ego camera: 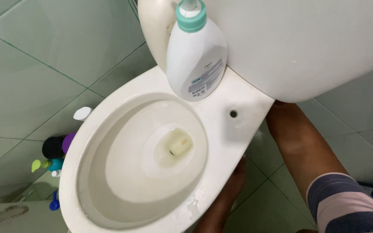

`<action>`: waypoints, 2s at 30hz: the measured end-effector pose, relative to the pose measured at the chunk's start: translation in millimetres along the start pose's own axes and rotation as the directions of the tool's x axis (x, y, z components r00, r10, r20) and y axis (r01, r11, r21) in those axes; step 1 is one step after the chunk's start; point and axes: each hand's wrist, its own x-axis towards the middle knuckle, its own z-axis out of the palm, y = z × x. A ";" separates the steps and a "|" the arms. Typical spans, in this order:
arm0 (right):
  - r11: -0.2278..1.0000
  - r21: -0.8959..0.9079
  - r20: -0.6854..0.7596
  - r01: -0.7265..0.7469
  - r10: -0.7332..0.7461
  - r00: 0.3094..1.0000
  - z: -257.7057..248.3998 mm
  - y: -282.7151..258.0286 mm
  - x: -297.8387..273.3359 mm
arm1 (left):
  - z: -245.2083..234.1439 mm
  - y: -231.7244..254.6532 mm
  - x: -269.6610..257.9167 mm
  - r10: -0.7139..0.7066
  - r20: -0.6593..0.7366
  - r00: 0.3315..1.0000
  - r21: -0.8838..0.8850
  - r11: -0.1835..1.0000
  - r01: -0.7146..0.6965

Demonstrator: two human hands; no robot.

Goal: Organizing cleaning supplies and testing a bidet sprayer in a bathroom.

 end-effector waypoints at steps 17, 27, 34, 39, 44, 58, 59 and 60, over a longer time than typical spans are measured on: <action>0.966 -0.024 0.083 -0.257 0.258 0.962 -72.3 17.4 -197.6 | 1.6 0.6 -7.7 -0.041 0.139 0.989 0.080 0.996 0.030; 0.925 -0.028 0.100 -0.378 0.379 0.920 -46.1 9.3 -34.0 | -4.1 -33.3 -41.9 0.139 0.212 0.967 0.031 0.988 -0.149; 0.928 0.035 0.239 -0.371 0.353 0.905 -4.9 6.0 -11.2 | -42.4 1.8 -47.1 0.013 0.154 0.988 0.067 0.997 -0.024; 0.919 0.012 0.286 -0.395 0.375 0.882 -21.7 23.5 -23.1 | -28.3 -36.2 -52.8 0.123 0.054 0.991 0.229 0.964 -0.133; 0.891 -0.009 0.296 -0.454 0.436 0.850 -42.9 61.7 -56.8 | -24.0 -20.2 -45.3 0.030 0.158 0.987 0.104 0.993 -0.047; 0.763 -0.376 0.166 -0.526 0.614 0.772 -147.0 107.8 -356.1 | 20.0 -3.7 -84.9 0.177 0.444 0.878 -0.042 0.983 -0.177; 0.767 -0.387 0.140 -0.513 0.598 0.789 -147.6 104.4 -371.7 | 22.9 -4.3 -90.3 0.161 0.479 0.863 -0.049 0.986 -0.156; 0.770 -0.398 0.115 -0.499 0.582 0.805 -147.7 101.0 -387.7 | 25.9 -5.4 -95.6 0.144 0.514 0.846 -0.055 0.989 -0.135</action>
